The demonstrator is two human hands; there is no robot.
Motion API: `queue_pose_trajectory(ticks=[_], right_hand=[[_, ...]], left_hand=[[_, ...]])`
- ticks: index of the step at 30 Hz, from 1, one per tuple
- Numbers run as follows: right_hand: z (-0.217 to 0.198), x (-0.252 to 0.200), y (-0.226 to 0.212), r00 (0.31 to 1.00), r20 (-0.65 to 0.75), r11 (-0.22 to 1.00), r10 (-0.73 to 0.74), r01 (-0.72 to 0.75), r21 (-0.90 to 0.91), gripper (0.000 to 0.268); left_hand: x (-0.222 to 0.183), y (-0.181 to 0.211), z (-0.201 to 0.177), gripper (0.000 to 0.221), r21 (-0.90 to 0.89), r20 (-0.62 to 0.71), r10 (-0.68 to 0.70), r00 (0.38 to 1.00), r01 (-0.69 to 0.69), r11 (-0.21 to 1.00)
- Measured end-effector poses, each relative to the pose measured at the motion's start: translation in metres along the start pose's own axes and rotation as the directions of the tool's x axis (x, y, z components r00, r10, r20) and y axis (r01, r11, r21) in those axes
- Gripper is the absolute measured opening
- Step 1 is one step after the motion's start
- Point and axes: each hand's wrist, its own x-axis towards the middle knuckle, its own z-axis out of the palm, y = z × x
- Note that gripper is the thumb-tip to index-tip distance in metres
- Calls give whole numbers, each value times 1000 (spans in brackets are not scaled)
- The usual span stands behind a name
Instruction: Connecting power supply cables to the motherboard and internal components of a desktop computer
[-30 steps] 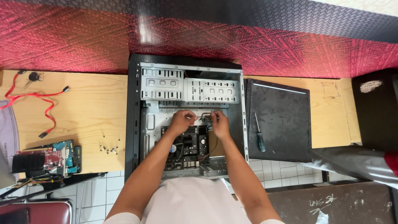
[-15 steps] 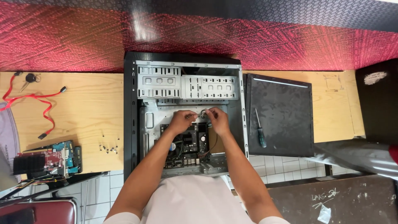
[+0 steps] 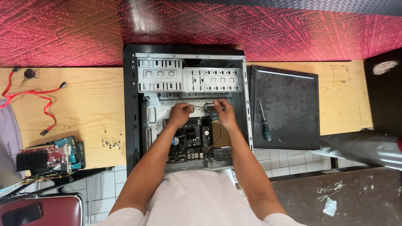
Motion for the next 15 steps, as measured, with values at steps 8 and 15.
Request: queue_pose_trajectory(ticks=[8, 15], right_hand=[[8, -12, -17, 974, 226, 969, -28, 82, -235, 15], [23, -8, 3, 949, 316, 973, 14, 60, -222, 11]], left_hand=[[-2, 6, -12, 20, 79, -86, -20, 996, 27, 997], [-3, 7, -20, 20, 131, -75, -76, 994, 86, 988]])
